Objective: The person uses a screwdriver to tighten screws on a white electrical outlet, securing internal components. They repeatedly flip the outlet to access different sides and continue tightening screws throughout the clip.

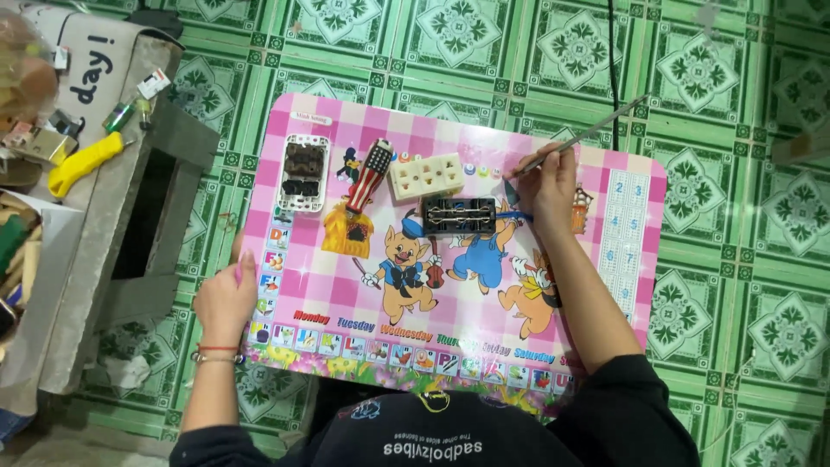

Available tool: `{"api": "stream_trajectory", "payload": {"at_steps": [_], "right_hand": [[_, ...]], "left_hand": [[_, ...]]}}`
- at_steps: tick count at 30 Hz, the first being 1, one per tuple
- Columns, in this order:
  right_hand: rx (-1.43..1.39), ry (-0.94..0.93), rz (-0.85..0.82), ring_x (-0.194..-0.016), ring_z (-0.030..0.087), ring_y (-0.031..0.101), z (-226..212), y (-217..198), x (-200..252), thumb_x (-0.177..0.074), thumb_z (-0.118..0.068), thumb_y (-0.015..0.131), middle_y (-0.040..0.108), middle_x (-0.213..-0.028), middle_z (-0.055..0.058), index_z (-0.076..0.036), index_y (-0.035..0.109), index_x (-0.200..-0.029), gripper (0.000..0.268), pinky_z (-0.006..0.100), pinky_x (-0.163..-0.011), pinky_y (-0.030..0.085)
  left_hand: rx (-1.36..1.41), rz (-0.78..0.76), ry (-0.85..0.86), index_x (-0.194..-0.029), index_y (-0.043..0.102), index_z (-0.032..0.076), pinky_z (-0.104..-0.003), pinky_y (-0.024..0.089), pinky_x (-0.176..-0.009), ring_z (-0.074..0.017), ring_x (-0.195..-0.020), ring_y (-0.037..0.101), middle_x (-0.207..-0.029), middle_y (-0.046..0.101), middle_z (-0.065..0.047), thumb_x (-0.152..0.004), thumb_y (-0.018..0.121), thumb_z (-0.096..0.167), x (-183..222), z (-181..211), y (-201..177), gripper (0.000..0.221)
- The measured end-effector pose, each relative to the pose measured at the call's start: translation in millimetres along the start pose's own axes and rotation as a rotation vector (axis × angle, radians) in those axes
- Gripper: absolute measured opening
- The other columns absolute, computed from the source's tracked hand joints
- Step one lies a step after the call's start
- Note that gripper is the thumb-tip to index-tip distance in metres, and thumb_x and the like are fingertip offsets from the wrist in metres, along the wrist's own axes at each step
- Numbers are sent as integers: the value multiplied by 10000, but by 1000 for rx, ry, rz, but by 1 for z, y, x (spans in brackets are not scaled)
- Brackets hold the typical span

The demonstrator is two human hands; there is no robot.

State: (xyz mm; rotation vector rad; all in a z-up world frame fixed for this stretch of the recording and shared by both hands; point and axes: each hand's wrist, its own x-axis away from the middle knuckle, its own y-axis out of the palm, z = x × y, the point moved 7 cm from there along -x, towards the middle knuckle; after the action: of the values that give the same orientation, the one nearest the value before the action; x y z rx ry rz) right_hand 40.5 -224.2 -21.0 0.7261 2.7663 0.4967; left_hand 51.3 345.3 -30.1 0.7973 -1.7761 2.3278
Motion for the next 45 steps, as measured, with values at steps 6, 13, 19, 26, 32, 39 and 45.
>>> {"api": "stream_trajectory", "payload": {"at_steps": [6,13,19,26,32,39,45], "right_hand": [[200,49,-37,-834,249,748,2,-14,14,-1120,-418,355,668,-948,158,-152,417,-1197,284,311,-656,657],[186,75,-45,-845,275,775,0,-14,19,-1112,-433,351,678,-1020,157,-173,423,-1201,284,268,-639,672],[308,141,-81,-896,270,774,-14,-9,17,-1128,-416,302,683,-1057,148,-174,432,-1199,284,283,-702,669],[363,216,-146,-977,282,762,-23,-17,25,-1152,-360,286,677,-1103,152,-182,356,-1234,208,333,-842,656],[362,171,-108,-1033,270,752,-36,-13,46,-1152,-344,288,672,-1113,113,-198,339,-1198,161,342,-911,640],[247,87,-195,-907,322,760,-42,8,83,-1153,-326,251,662,-1018,192,-150,332,-1182,196,380,-826,663],[-26,5,-273,-677,389,741,3,16,101,-1133,-285,329,662,-859,306,-76,363,-1137,212,391,-598,655]], "left_hand": [[55,21,22,-1037,797,84,-580,483,-960,-510,-1122,646,-995,753,-302,-1104,338,650,3,4,-2,732],[97,90,90,-960,782,37,-585,492,-903,-538,-1036,656,-923,727,-322,-1193,348,592,4,6,0,742],[95,218,274,-1124,648,-13,-604,456,-948,-534,-1078,637,-1055,680,-331,-1193,410,494,12,23,-11,564],[260,473,969,-1388,473,-102,-603,247,-1165,-515,-1328,395,-1324,497,-297,-884,833,140,92,152,-68,665],[112,382,1255,-1324,566,-11,-616,363,-1046,-520,-1373,329,-1356,504,-239,-857,839,244,157,255,-70,597],[234,437,1428,-1128,695,177,-393,465,-735,-266,-935,632,-1121,620,-20,-895,754,256,168,301,6,254],[362,270,1390,-1000,748,177,-330,519,-614,-234,-705,710,-885,683,7,-908,758,236,157,313,41,110]]}}
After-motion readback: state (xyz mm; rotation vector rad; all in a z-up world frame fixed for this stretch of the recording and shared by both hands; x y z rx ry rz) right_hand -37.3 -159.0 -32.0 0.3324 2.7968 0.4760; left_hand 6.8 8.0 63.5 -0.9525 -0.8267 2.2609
